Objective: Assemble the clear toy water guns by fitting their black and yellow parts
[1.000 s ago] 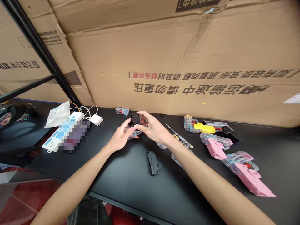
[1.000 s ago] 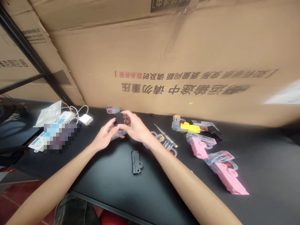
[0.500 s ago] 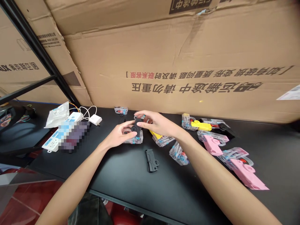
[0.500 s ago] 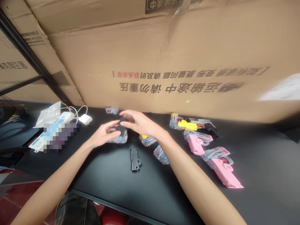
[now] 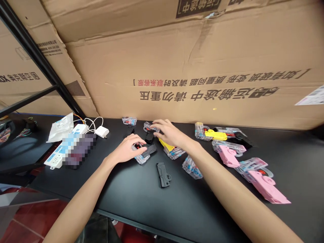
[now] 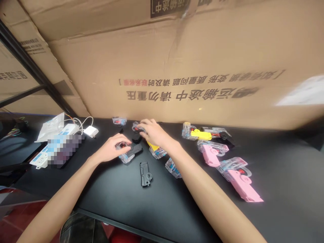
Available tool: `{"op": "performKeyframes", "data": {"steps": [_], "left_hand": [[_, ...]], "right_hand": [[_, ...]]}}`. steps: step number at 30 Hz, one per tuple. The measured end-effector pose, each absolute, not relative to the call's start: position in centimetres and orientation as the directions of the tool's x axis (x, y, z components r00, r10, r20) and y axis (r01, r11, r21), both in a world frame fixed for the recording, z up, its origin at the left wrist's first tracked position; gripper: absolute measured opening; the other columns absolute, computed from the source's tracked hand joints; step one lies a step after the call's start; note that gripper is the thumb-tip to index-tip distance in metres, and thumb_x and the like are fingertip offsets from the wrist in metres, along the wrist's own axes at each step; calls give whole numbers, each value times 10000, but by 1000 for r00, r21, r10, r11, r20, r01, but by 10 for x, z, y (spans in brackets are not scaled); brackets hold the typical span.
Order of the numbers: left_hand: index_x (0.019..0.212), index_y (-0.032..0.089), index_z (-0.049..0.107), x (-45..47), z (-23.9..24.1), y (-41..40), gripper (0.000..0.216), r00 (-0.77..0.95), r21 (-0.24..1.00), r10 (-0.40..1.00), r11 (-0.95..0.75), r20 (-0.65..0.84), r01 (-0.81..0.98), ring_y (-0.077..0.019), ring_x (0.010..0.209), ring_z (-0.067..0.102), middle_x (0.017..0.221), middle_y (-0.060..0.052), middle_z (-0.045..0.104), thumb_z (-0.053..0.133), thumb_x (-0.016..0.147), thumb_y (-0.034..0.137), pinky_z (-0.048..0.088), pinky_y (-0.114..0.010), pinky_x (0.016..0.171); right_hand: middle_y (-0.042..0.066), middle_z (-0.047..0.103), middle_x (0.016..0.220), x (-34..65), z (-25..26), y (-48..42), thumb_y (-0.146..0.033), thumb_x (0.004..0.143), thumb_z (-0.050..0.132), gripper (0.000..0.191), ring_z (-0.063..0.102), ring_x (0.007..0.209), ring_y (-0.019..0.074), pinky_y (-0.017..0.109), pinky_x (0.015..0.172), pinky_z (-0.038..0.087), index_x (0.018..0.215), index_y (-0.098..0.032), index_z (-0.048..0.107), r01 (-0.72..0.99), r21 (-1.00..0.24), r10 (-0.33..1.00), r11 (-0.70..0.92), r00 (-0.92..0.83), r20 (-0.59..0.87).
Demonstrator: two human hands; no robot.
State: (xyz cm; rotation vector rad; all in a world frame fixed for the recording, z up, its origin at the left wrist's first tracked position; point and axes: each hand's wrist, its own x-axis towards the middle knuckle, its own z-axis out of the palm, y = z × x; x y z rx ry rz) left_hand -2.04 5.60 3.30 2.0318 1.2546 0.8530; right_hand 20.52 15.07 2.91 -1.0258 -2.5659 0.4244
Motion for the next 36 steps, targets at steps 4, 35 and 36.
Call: {"op": "performKeyframes", "data": {"steps": [4,35,36], "left_hand": [[946,266,763,-20,36,56,147,256,785,926,-373,278,494,-276,1051,584,1013,-61,734,712,817,313,389,-467,1041],[1141,212,658,-41,13,75,352,215,878,962,-243,166,412,-221,1130,667,1183,-74,723,726,801,274,484,-412,1053],[1132,215,662,-41,13,75,321,191,852,961,-266,199,450,-221,1137,663,1192,-72,719,708,824,293,475,-419,1070]], "right_hand": [[107,484,1534,195,24,141,-390,988,476,414,388,1397,366,585,1074,394,1355,-251,610,612,-412,702,675,-705,102],[155,617,1329,175,24,120,-259,983,494,440,589,1240,301,485,1043,493,1418,-188,487,447,-522,601,726,-782,165],[157,647,1267,174,21,119,-271,982,507,431,613,1195,306,486,1013,510,1404,-183,504,474,-519,618,712,-773,142]]}}
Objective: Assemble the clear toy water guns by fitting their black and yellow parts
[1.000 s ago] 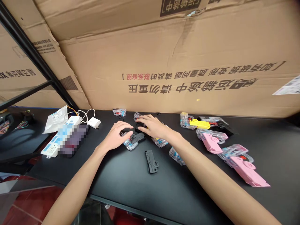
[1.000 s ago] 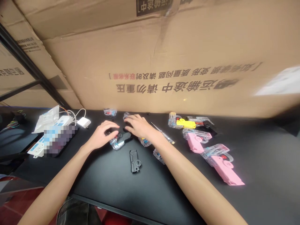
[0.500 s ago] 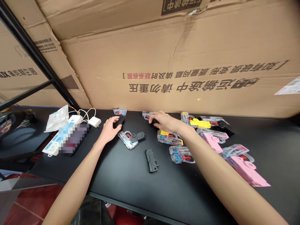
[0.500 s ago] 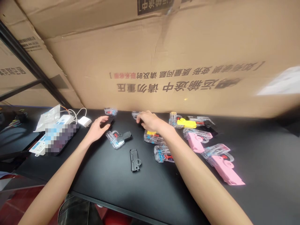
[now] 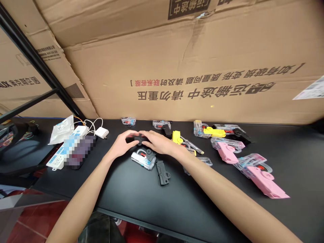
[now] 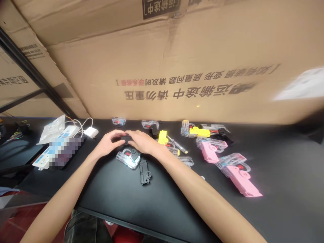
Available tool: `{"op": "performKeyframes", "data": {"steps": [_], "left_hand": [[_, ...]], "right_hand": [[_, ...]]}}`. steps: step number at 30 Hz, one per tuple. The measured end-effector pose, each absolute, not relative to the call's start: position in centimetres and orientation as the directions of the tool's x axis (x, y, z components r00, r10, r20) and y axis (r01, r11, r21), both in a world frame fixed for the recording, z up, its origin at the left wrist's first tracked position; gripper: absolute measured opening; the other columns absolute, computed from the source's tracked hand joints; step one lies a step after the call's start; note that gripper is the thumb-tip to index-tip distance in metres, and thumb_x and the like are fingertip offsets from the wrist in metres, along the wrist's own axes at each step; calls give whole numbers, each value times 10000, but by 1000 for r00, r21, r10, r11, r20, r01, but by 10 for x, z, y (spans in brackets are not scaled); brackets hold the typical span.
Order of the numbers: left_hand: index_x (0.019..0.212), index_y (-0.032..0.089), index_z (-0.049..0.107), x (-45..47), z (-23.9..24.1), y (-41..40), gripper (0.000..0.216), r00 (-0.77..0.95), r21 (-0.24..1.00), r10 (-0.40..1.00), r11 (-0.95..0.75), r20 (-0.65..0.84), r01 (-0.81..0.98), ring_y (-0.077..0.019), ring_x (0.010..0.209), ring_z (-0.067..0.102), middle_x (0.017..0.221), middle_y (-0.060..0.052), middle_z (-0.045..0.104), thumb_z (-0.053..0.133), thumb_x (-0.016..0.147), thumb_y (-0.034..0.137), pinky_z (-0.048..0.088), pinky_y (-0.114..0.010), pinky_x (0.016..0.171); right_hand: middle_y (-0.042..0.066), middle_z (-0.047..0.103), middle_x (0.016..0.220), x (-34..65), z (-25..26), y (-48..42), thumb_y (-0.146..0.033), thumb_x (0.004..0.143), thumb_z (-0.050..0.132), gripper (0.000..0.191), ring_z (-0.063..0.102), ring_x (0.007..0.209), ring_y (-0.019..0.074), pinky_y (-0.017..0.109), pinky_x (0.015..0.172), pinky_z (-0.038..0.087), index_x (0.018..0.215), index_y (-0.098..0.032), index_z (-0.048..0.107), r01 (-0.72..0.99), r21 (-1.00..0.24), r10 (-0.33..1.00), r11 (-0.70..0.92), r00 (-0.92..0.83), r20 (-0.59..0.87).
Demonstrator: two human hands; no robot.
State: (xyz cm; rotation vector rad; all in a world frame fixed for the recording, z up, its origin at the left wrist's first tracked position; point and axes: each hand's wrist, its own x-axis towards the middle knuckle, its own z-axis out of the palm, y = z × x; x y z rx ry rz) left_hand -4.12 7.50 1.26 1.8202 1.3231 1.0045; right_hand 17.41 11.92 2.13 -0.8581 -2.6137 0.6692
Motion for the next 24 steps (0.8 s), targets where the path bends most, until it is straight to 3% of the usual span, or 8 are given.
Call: {"op": "performKeyframes", "data": {"steps": [5,8,10,13,16,19,24], "left_hand": [[1310,228,584,-59,0,91,384,22,615,918,-283,396,736,-266,1335,526,1399,-108,607,543,945,339,374,-494,1153],[1437,204,477,-71,-12,105,487,-5,521,944,-178,330,835,-318,1473,366,1539,-138,479,492,965,325,287,-562,1185],[1458,213,452,-74,-17,110,480,7,467,960,-144,281,872,-319,1496,326,1552,-129,467,436,985,297,244,-586,1190],[1406,221,505,-73,-17,110,431,46,397,953,-169,299,902,-306,1434,403,1487,-118,535,414,986,256,261,-561,1173],[1293,218,589,-72,-12,106,356,36,364,933,-175,358,915,-309,1259,513,1316,-116,637,488,952,240,372,-512,1075],[1166,228,648,-74,-9,103,272,24,365,928,-169,371,916,-290,1073,554,1083,-83,688,569,908,190,437,-463,957],[1025,239,705,-77,-7,105,167,31,422,897,-239,442,874,-254,953,560,942,-53,699,625,897,168,461,-417,911]], "right_hand": [[167,611,1233,173,19,122,-170,942,555,453,636,1127,291,471,994,521,1392,-155,513,534,-512,684,672,-712,155],[159,586,1230,171,32,117,-171,936,554,372,640,1082,277,475,994,514,1308,-156,565,524,-566,711,636,-682,169],[126,615,1165,168,44,106,-222,923,594,287,644,1028,256,452,962,530,1206,-170,591,443,-668,686,598,-713,141],[46,635,991,161,59,85,-285,911,616,225,658,818,179,340,747,591,1108,-197,550,291,-866,523,406,-852,-41],[0,594,887,157,62,75,-292,910,608,219,646,694,128,246,594,574,1080,-201,505,315,-926,380,206,-898,-221],[-4,603,868,160,55,82,-304,908,610,218,623,644,115,237,567,554,1065,-204,497,360,-909,427,209,-870,-246],[10,632,866,172,47,107,-291,894,628,193,591,697,133,272,635,552,1020,-214,503,405,-843,665,354,-743,-78]]}}
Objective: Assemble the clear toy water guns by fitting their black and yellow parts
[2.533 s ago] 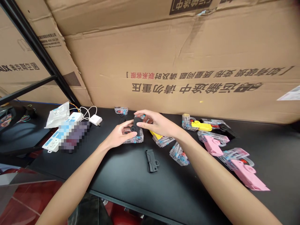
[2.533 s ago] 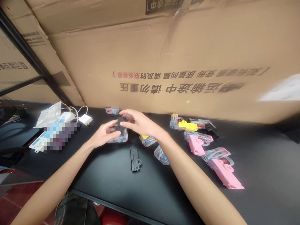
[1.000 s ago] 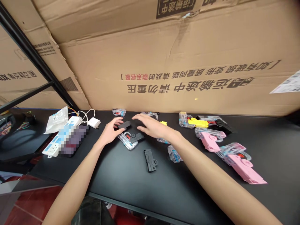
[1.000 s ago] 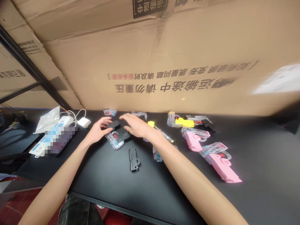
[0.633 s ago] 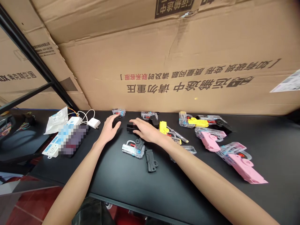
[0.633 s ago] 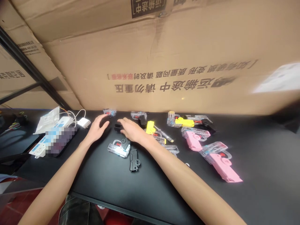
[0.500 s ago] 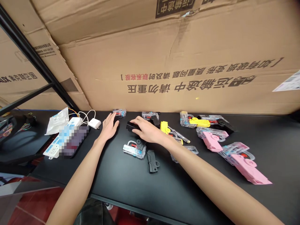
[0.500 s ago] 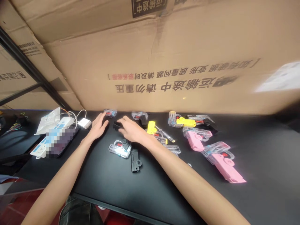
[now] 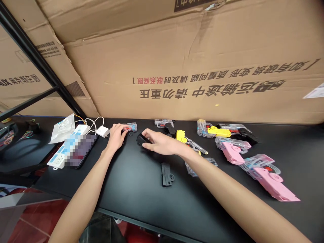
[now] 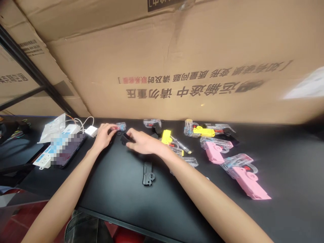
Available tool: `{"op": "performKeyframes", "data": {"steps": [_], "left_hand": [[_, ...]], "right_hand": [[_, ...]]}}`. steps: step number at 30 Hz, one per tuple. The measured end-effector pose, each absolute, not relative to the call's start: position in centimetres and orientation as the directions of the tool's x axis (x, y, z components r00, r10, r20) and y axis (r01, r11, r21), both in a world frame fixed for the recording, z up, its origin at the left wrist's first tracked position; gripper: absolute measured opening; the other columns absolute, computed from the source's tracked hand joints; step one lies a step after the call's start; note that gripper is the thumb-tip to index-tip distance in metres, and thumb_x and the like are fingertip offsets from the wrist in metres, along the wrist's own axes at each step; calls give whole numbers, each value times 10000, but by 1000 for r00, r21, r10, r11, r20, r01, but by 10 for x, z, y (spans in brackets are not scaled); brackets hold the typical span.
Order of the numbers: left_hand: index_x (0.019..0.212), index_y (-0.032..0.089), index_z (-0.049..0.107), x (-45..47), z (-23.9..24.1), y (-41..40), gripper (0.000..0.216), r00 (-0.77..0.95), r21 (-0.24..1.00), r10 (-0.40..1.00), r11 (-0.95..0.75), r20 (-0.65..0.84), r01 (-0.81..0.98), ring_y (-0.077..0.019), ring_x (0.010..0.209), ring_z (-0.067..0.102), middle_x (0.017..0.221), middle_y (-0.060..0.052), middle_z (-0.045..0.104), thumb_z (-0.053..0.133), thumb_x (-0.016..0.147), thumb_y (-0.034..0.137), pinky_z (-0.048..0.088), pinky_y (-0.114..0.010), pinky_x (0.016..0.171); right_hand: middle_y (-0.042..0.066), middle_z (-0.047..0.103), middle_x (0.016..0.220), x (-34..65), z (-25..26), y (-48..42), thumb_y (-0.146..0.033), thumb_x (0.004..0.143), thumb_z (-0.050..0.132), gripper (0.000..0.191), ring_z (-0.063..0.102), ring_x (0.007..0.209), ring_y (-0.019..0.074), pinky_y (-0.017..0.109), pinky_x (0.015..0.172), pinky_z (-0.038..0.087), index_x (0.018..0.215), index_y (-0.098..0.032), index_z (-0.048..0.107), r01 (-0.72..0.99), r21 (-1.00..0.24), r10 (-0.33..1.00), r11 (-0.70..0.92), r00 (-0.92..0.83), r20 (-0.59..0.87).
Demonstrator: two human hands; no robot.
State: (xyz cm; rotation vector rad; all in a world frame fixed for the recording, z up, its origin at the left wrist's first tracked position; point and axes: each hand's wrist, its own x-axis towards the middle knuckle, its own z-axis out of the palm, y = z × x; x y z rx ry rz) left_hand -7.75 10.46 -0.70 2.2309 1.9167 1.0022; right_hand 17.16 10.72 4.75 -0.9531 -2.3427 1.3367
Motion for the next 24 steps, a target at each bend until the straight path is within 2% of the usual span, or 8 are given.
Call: {"op": "performKeyframes", "data": {"steps": [2,4,6,8,12,18,21,24], "left_hand": [[983,236,724,-77,-5,104,141,-8,461,864,-261,504,848,-248,945,576,947,-57,707,623,904,177,475,-413,907],[972,236,733,-75,0,102,141,-55,506,831,-284,554,814,-244,954,597,959,-55,718,620,907,183,488,-418,914],[997,240,731,-70,5,98,147,-73,542,806,-325,588,775,-239,974,612,962,-48,727,623,909,193,496,-424,926],[1030,243,721,-62,9,92,151,-55,553,782,-387,621,738,-232,993,615,945,-39,730,637,909,214,501,-425,936],[1045,250,706,-42,15,80,141,25,512,722,-515,692,687,-223,1005,611,895,-26,728,653,914,255,508,-431,948],[1001,261,712,-26,20,69,116,52,520,733,-529,678,670,-224,1000,621,900,-35,721,635,930,310,521,-458,964],[1084,251,699,-28,19,68,219,-15,570,747,-494,664,657,-217,1040,619,1060,-64,672,679,891,354,524,-441,976],[1245,245,645,-32,19,70,395,-134,680,779,-432,612,593,-216,1144,592,1266,-98,569,676,878,387,507,-409,1020]], "right_hand": [[55,645,1028,175,48,113,-303,892,637,219,623,787,151,293,672,581,1048,-215,511,390,-879,736,272,-674,-71],[91,614,1189,178,48,117,-328,893,649,306,660,865,168,318,703,617,1141,-224,504,313,-944,772,103,-624,-123],[100,605,1222,180,48,121,-349,890,669,380,684,901,175,336,743,641,1206,-230,492,189,-981,782,-50,-603,-156],[87,618,1191,181,47,123,-366,884,691,351,696,917,172,336,776,649,1159,-221,529,49,-991,783,-124,-608,-128],[59,629,1194,184,48,127,-388,859,744,292,717,946,165,311,793,647,1025,-209,582,-112,-980,767,-166,-639,-57],[69,733,961,189,48,129,-404,862,757,374,745,919,202,309,771,634,1112,-208,560,-78,-970,722,-231,-682,-117],[69,741,918,189,47,129,-419,859,759,402,743,879,193,305,756,625,1136,-201,566,-59,-977,734,-203,-670,-112],[68,740,928,189,49,126,-436,868,744,408,736,876,178,296,768,614,1156,-195,583,-6,-986,691,-167,-714,-113]]}}
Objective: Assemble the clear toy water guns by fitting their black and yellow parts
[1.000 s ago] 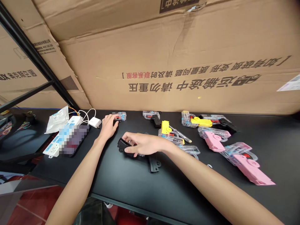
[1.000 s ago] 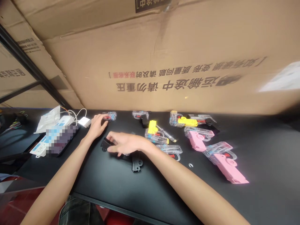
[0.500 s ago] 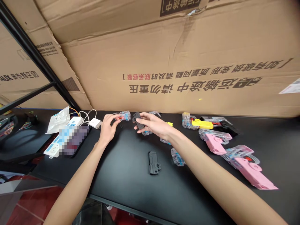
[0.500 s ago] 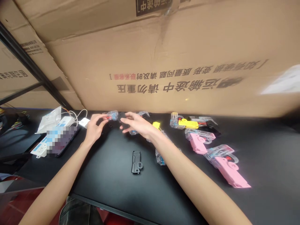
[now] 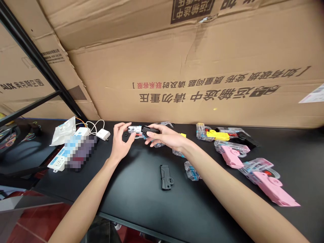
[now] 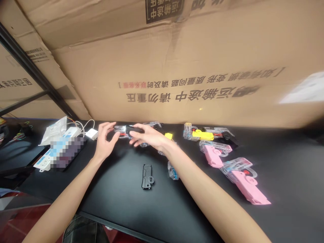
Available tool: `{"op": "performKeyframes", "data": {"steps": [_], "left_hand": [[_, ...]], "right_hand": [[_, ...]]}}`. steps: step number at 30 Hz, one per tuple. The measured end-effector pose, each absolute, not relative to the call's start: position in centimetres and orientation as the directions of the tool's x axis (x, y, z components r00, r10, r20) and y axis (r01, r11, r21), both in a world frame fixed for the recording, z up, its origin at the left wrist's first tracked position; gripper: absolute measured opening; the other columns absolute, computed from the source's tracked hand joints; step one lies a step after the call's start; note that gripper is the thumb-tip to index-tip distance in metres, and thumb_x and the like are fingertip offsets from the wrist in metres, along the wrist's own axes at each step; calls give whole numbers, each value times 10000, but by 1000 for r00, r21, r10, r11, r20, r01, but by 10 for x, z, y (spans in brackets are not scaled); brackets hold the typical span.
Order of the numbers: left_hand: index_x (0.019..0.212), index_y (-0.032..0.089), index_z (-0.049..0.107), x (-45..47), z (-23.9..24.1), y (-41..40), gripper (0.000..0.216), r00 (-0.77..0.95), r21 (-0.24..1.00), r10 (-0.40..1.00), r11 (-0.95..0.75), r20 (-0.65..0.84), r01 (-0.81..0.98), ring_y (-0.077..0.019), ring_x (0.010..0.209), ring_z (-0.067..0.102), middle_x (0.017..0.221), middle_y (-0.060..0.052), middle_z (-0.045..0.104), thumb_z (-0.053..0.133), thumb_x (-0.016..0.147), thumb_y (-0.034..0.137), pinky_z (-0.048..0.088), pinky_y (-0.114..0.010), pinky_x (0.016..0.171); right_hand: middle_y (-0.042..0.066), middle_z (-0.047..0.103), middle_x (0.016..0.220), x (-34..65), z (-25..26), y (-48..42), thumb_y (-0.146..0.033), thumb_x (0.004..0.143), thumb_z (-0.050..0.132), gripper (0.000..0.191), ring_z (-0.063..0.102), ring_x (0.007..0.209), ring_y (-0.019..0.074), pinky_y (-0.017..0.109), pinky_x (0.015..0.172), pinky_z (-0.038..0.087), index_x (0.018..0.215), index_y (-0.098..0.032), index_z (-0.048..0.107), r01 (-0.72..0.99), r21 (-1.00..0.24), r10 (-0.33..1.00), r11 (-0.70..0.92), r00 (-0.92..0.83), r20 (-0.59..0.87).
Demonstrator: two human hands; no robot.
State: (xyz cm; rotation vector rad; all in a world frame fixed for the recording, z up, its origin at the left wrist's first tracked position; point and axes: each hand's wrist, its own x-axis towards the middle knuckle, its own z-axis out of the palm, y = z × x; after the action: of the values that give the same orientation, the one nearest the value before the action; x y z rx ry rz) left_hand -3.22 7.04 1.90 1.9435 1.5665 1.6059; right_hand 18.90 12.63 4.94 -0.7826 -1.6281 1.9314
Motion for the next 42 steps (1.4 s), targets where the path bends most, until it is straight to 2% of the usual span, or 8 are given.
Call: {"op": "performKeyframes", "data": {"steps": [2,6,12,16,26,32,37,42], "left_hand": [[1285,242,633,-35,21,71,429,-122,787,868,-366,481,497,-217,1111,617,1240,-93,610,650,890,412,518,-399,996],[1126,194,733,-38,25,72,391,10,956,993,-117,118,270,-217,855,686,973,-74,748,689,854,471,565,-390,832],[1197,205,697,-38,23,77,420,-112,994,992,-65,55,-88,-240,1113,674,1235,-97,718,761,817,373,520,-409,995],[1260,219,642,-36,23,75,458,-26,973,999,-42,38,-225,-254,1100,685,1339,-118,653,746,831,340,559,-451,956],[1266,268,556,-26,28,66,387,103,973,991,-63,88,-223,-266,1132,671,1454,-101,550,653,901,352,545,-524,988],[1265,265,566,-25,26,67,399,73,977,992,-90,106,-195,-272,1252,596,1440,-94,568,678,894,362,554,-475,990],[1264,250,564,-29,24,68,448,63,992,993,-93,99,-88,-274,1202,627,1353,-109,635,713,864,388,567,-450,951],[1410,306,448,-27,25,67,614,47,990,989,-138,140,-41,-295,1264,592,1458,-111,561,712,860,375,609,-407,882]], "right_hand": [[59,736,923,189,53,123,-437,873,737,412,729,878,171,298,782,606,1169,-192,591,28,-991,635,-132,-766,-106],[42,724,892,191,59,121,-452,861,739,447,708,854,167,324,802,594,1196,-187,609,70,-996,574,-58,-814,-91],[62,688,1106,198,56,135,-513,838,727,456,638,863,158,313,760,555,1186,-223,670,70,-994,817,78,-577,23],[26,679,968,195,50,137,-514,863,695,381,599,757,123,286,703,525,1109,-224,685,110,-990,836,85,-549,11],[56,673,1022,181,45,124,-475,945,597,327,691,871,158,308,729,591,1108,-198,534,108,-989,687,105,-727,-7],[49,670,1041,182,49,123,-497,926,602,335,662,889,164,320,747,578,1076,-201,559,149,-977,706,151,-708,1],[29,659,995,181,49,123,-545,875,646,368,613,898,169,327,801,539,990,-195,631,195,-952,776,236,-628,64],[58,661,1042,175,45,120,-532,914,590,390,627,870,168,312,735,561,1112,-196,601,150,-967,758,204,-649,60]]}}
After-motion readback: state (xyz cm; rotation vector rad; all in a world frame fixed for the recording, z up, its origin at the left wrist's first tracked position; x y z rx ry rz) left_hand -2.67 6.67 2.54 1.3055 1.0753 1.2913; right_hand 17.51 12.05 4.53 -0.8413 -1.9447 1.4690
